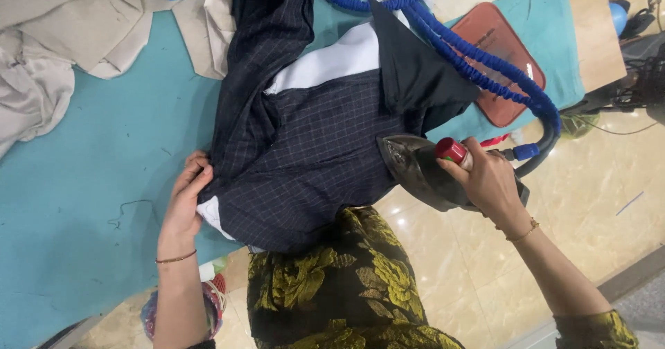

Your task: Ironing a dark patterned garment using a professional steam iron on a padded board in a factory setting.

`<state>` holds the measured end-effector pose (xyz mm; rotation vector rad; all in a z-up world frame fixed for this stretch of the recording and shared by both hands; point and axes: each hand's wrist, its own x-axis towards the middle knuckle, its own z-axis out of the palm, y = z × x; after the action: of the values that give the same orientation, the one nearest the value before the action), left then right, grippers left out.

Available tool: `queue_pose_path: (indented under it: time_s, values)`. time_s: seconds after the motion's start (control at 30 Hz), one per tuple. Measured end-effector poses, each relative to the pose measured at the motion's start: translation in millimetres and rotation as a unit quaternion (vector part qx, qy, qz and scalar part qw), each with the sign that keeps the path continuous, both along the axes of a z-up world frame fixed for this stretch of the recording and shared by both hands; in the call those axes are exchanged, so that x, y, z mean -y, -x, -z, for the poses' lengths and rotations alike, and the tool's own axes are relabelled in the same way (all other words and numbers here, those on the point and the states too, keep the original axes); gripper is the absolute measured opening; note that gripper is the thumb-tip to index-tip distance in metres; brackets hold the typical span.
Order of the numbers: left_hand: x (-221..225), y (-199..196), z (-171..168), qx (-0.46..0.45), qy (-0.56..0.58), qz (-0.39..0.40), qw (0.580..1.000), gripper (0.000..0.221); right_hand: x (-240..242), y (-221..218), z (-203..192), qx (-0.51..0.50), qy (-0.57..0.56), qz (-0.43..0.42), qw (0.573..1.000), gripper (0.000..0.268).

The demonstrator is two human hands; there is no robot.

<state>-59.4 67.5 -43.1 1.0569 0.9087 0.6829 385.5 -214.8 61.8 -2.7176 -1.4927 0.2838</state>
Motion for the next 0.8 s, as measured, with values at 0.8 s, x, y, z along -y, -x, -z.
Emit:
queue_pose_path:
  time_s: [0.8]
  values:
    - [-2, 2, 13, 0.014, 0.005, -0.005, 1.0, 0.018, -63, 99, -20, 0.068, -0.105, -0.278, 0.952, 0.048]
